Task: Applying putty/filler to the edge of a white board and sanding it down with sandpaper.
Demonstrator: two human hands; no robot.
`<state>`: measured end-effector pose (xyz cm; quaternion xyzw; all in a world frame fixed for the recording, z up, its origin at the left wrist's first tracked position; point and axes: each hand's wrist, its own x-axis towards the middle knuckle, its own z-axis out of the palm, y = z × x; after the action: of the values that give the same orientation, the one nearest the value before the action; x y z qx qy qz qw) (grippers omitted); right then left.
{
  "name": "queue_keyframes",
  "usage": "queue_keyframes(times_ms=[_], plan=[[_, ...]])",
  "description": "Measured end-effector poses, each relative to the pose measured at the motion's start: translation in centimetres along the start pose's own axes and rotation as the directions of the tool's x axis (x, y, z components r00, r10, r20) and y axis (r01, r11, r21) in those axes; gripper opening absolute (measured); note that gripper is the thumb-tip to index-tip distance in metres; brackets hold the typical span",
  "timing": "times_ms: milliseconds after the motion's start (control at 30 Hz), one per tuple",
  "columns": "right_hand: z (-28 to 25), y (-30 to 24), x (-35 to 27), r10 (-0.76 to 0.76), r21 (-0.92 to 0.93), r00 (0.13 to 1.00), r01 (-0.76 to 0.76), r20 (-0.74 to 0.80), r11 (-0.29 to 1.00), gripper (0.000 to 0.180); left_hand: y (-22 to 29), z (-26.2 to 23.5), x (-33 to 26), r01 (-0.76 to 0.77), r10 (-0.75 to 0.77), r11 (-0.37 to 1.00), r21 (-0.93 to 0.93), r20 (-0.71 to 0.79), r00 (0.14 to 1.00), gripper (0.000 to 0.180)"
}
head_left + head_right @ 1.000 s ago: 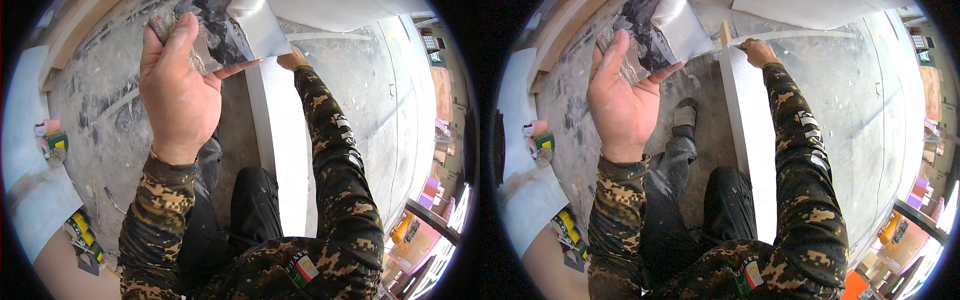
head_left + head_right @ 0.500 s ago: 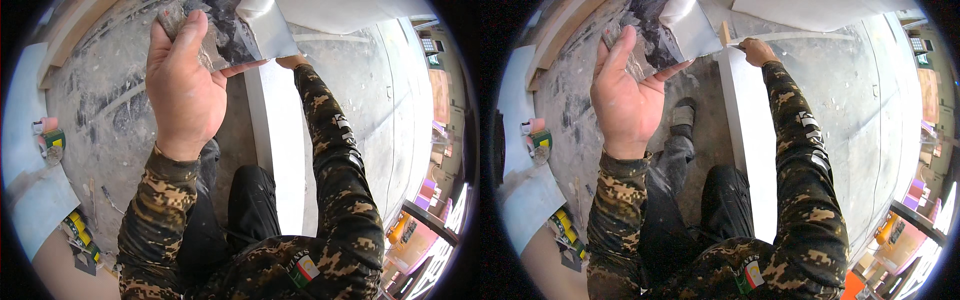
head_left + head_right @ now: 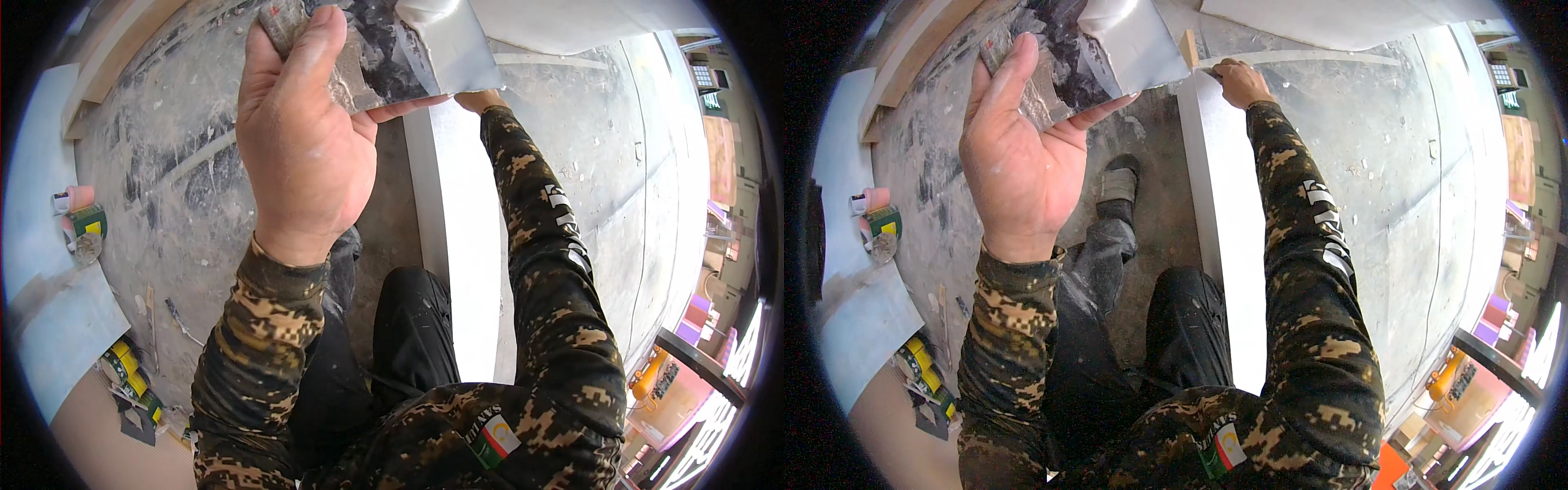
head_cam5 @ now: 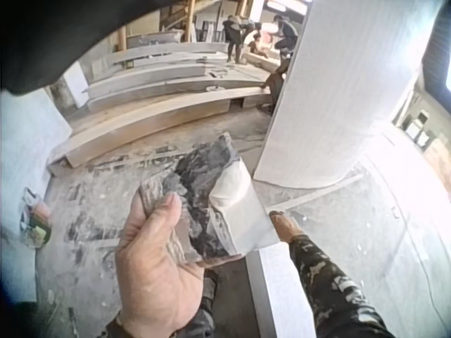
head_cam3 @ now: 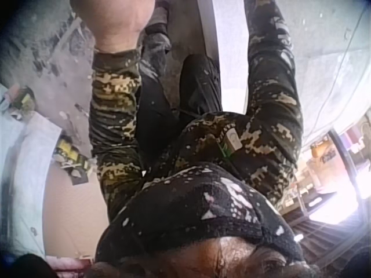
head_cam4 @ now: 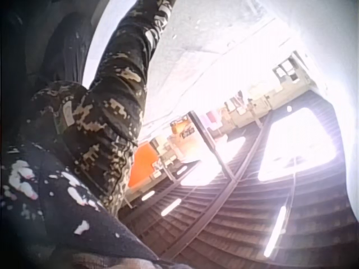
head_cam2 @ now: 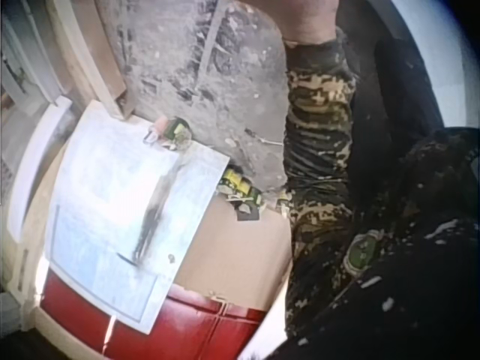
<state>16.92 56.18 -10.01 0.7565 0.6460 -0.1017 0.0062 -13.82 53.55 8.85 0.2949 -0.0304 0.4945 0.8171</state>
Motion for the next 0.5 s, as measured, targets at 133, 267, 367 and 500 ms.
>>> queue_keyframes(times_ms=[133, 267, 367, 500], plan=[[1.0, 1.0, 0.2, -0.017, -0.018, 1.0, 0.017, -0.025, 1.0, 0.035, -0.1, -0.1, -0.2, 0.028, -0.027, 1.0, -0.001, -0.172, 0.985, 0.042], [3.3, 2.9, 0.8, -0.07, -0.062, 0.989, 0.063, -0.133, 0.996, 0.036, -0.3, 0.5, 0.1, 0.012, -0.011, 1.0, 0.022, -0.055, 0.998, 0.042], [3.4, 2.3, 0.7, -0.092, -0.074, 0.986, 0.083, -0.139, 0.994, 0.036, -0.2, 0.8, 0.0, 0.015, -0.012, 0.999, 0.037, -0.085, 0.996, 0.043], [0.8, 1.5, 1.7, 0.066, -0.04, 0.989, -0.061, 0.135, 0.997, 0.039, -0.4, 0.8, -0.1, 0.012, -0.01, 0.999, 0.036, -0.065, 0.998, 0.041]])
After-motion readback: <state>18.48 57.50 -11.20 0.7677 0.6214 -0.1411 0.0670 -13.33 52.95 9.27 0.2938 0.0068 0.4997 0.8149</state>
